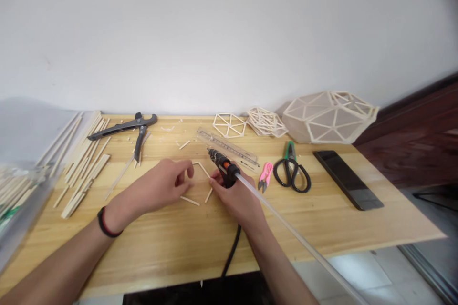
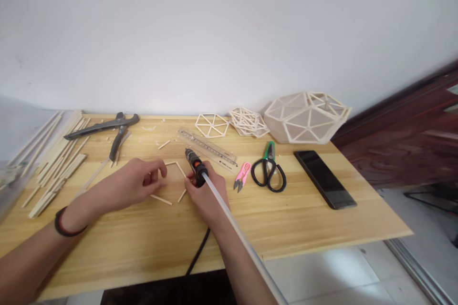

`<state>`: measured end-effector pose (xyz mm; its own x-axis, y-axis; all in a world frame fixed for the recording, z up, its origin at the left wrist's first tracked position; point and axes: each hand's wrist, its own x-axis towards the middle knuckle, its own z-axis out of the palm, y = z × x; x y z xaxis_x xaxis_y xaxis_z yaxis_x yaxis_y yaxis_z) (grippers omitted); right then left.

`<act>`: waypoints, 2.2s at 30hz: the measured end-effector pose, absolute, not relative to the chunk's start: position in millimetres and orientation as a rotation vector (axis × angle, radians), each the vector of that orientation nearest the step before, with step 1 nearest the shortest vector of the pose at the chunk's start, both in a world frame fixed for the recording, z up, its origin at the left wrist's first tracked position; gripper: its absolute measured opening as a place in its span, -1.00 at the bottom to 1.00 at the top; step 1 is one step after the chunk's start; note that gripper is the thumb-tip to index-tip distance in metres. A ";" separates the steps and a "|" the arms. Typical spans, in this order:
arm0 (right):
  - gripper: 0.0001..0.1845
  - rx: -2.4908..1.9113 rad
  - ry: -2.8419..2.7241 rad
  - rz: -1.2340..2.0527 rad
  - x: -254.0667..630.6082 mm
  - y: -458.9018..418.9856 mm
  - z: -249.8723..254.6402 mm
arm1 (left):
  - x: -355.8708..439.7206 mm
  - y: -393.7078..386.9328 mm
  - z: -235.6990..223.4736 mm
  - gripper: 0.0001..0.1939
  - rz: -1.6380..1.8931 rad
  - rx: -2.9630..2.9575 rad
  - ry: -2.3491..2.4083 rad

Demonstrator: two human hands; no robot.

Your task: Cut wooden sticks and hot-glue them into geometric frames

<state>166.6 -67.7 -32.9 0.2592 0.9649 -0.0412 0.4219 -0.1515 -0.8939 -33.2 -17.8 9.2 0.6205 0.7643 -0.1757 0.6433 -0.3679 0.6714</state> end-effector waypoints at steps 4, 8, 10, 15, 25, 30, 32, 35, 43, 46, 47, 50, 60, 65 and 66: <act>-0.82 -1.733 -1.270 0.841 167.3 -67.9 -32.0 | -33.6 -22.5 10.1 -0.91 0.088 2.182 0.844; -0.80 -1.754 -1.217 0.850 168.6 -69.7 -30.2 | -32.8 -22.4 7.1 -0.89 0.124 2.286 0.802; -0.79 -1.756 -1.187 0.865 169.2 -70.7 -29.4 | -32.4 -21.7 5.8 -0.88 0.134 2.314 0.787; -0.78 -1.751 -1.152 0.904 169.4 -71.5 -27.2 | -33.6 -21.1 5.4 -0.88 0.133 2.343 0.860; -0.74 -1.716 -1.130 0.972 172.6 -72.6 -37.2 | -33.7 -17.1 1.5 -0.87 0.127 2.284 0.886; -0.70 -1.701 -1.127 1.000 173.9 -72.0 -41.0 | -34.3 -17.2 -0.4 -0.87 0.130 2.261 0.864; -0.70 -1.694 -1.124 1.003 173.7 -72.3 -41.2 | -34.2 -17.5 -0.6 -0.87 0.135 2.269 0.859; -0.70 -1.687 -1.127 0.997 173.2 -73.1 -41.2 | -33.4 -17.8 -0.4 -0.85 0.148 2.270 0.859; -0.74 -1.678 -1.131 0.963 171.5 -72.6 -40.4 | -31.0 -21.7 2.8 -0.83 0.144 2.331 0.890; -0.75 -1.682 -1.139 0.954 171.3 -72.3 -39.5 | -30.6 -23.0 3.9 -0.84 0.154 2.356 0.889; -0.75 -1.685 -1.143 0.953 171.3 -72.2 -39.4 | -30.4 -23.4 3.8 -0.85 0.165 2.355 0.882; -0.75 -1.692 -1.160 0.955 171.5 -71.7 -40.1 | -29.6 -24.8 2.0 -0.90 0.210 2.355 0.864; -0.76 -1.693 -1.178 0.964 173.9 -70.7 -41.9 | -20.3 -30.0 -7.6 -0.89 0.233 2.427 0.844; -0.78 -1.688 -1.164 0.961 173.2 -71.0 -41.5 | -18.8 -31.8 -7.4 -0.88 0.211 2.452 0.848; -0.77 -1.683 -1.162 0.964 172.9 -71.1 -41.7 | -18.8 -32.1 -6.9 -0.89 0.209 2.453 0.849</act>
<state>172.9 -71.1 -41.7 0.2704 0.9548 -0.1231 0.2977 -0.2046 -0.9325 -18.8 -32.1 -6.9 0.7905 0.6119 -0.0265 0.5297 -0.6613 0.5311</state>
